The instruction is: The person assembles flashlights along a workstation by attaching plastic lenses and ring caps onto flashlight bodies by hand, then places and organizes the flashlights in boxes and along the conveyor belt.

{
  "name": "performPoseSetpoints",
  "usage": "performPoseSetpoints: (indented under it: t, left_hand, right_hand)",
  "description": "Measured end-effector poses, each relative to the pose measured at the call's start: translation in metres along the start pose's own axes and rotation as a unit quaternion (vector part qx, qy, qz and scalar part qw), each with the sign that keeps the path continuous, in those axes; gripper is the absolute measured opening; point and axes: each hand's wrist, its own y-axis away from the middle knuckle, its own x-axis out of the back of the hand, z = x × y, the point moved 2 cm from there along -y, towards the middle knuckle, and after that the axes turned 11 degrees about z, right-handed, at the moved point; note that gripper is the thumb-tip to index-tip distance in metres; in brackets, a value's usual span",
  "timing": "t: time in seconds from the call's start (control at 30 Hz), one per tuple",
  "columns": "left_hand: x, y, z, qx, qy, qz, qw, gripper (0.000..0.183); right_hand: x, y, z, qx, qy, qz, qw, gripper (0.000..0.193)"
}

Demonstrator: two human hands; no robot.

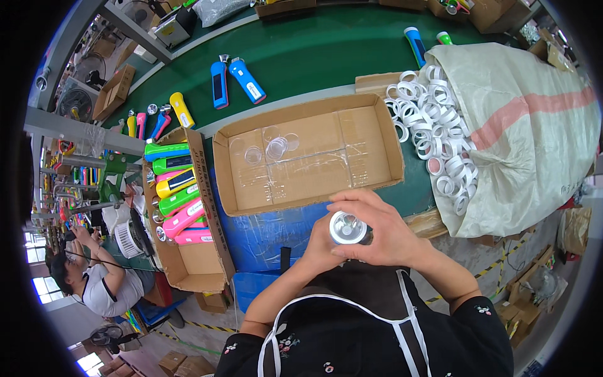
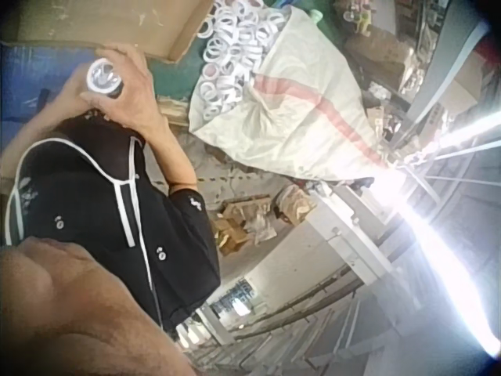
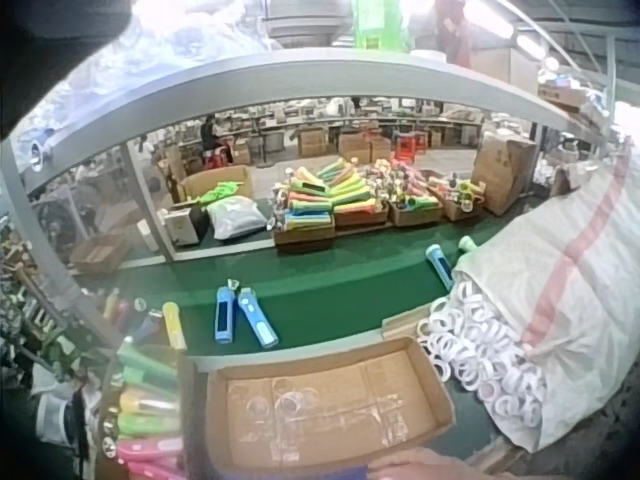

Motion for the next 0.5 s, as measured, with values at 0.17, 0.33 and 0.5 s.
performPoseSetpoints:
  t: [0.17,0.33,0.5]
  left_hand:
    - [-0.014,-0.003,-0.001,-0.086,0.004,0.132,0.987,0.042]
    - [-0.018,-0.008,-0.002,-0.135,0.033,0.188,0.972,0.035]
    - [-0.013,-0.008,-0.012,-0.113,0.023,0.169,0.979,0.034]
  right_hand:
    - [-0.016,0.009,-0.004,0.044,0.086,0.104,0.99,0.063]
    - [-0.021,0.008,-0.003,0.094,0.125,0.134,0.979,0.065]
    - [-0.019,0.006,-0.003,-0.009,0.013,0.141,0.99,0.069]
